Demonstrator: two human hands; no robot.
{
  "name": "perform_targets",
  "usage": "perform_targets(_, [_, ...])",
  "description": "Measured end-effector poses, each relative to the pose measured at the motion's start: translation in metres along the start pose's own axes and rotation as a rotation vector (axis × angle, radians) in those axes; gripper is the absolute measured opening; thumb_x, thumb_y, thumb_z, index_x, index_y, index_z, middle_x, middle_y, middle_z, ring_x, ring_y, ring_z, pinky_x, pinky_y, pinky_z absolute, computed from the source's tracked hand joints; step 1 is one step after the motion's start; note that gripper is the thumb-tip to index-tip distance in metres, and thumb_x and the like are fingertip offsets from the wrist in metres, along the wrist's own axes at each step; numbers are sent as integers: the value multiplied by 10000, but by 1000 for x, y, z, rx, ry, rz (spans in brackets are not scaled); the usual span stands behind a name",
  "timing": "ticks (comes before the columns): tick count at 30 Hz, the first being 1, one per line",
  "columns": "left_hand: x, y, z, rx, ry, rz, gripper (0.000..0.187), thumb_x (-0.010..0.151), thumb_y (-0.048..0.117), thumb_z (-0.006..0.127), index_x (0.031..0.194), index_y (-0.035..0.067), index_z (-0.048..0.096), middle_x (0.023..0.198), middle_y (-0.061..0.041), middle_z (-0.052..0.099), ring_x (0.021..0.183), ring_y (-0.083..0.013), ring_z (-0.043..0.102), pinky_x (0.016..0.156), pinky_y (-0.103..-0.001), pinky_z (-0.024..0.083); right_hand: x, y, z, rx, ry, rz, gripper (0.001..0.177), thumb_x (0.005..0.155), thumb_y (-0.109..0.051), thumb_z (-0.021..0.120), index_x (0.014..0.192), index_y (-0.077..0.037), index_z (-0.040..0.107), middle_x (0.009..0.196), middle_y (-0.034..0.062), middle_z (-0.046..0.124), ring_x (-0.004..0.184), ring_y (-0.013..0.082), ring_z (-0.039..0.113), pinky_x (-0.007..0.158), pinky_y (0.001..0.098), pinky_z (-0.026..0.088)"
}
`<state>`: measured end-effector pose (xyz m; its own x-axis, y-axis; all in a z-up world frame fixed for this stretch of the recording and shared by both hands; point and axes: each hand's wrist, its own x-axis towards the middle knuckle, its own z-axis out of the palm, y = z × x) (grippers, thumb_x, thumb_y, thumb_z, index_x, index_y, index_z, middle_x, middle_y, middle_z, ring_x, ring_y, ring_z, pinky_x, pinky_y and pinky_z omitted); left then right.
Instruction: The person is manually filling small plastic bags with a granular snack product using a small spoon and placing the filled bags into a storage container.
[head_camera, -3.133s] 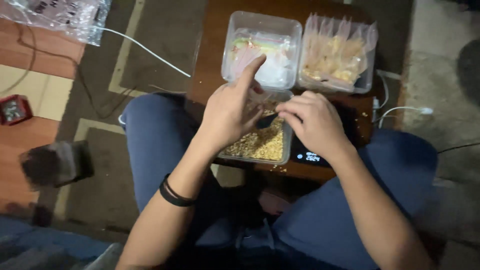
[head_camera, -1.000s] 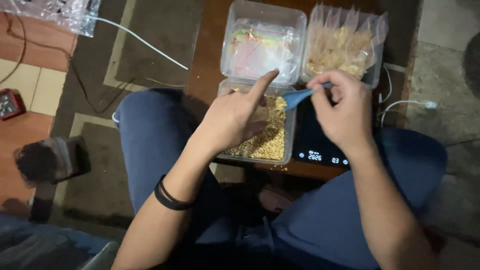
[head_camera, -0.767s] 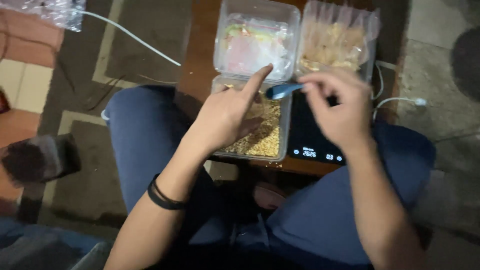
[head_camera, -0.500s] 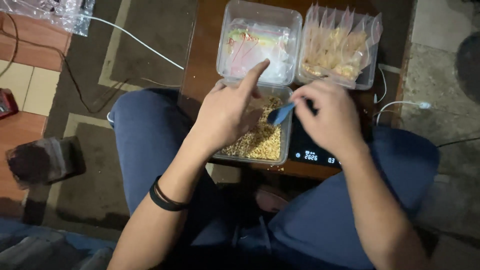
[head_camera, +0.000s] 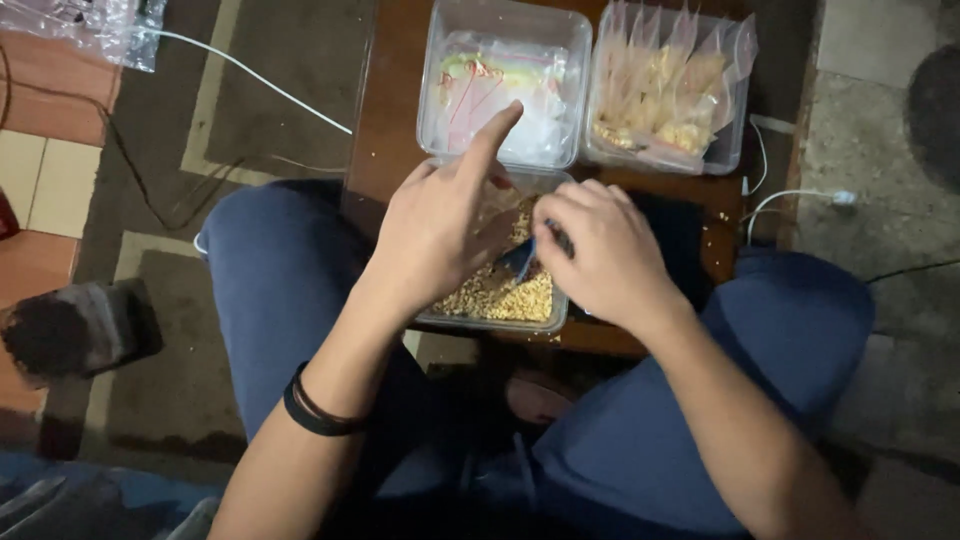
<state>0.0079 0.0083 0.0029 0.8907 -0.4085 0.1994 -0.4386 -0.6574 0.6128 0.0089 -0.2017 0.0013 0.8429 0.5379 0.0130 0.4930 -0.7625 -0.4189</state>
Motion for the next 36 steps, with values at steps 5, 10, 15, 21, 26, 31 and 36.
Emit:
perform_targets(5, [-3, 1, 2, 33, -14, 64, 932, 895, 127, 753, 1614, 134, 160, 1077, 5, 728, 718, -298, 655, 842, -460, 455, -8, 17, -8, 100, 113, 93, 69, 867, -62, 603, 831, -119, 586, 794, 37, 554, 772, 281, 542, 749, 412, 409])
perform_targets(10, [-1, 5, -2, 22, -102, 31, 997, 828, 89, 773, 1607, 125, 151, 1051, -58, 753, 684, -314, 678, 746, -490, 524, -7, 21, -19, 189, 232, 209, 110, 901, -59, 567, 831, -99, 642, 846, 22, 679, 778, 218, 581, 715, 367, 432])
perform_targets(15, [0, 10, 0, 9, -248, -77, 1028, 770, 53, 724, 1612, 163, 144, 1084, -69, 736, 653, -356, 649, 597, -475, 497, -12, 25, -23, 212, 372, 206, 120, 900, -43, 586, 815, -93, 655, 746, 12, 586, 595, 164, 420, 592, 342, 348])
perform_targets(21, [-1, 13, 4, -31, -260, -21, 971, 832, 84, 702, 1606, 123, 117, 1067, -74, 778, 676, -346, 711, 719, -495, 528, -17, 10, -25, 207, 404, 158, 126, 967, -44, 602, 870, -92, 667, 812, 6, 591, 672, 168, 431, 646, 327, 381])
perform_targets(26, [-1, 13, 3, -46, -223, 1, 1019, 846, 65, 796, 1604, 152, 122, 638, 22, 710, 582, -293, 680, 788, -420, 526, -15, -1, -24, 173, 438, -70, 107, 1020, -1, 622, 1001, -26, 723, 957, 85, 701, 757, 222, 530, 691, 343, 438])
perform_targets(31, [-4, 13, 2, -35, -197, 9, 989, 908, 69, 782, 1622, 149, 102, 645, -17, 631, 549, -278, 596, 581, -414, 494, -15, -2, -28, 71, 521, -311, 63, 1035, 34, 687, 1028, 47, 749, 959, 174, 696, 881, 327, 616, 853, 436, 471])
perform_targets(36, [-5, 14, -4, -156, -171, -72, 965, 895, 74, 743, 1601, 168, 92, 1108, -96, 769, 687, -305, 712, 578, -462, 522, -20, 13, -30, 3, 617, -238, 57, 1013, 87, 713, 1030, 57, 759, 960, 177, 690, 913, 315, 613, 825, 416, 473])
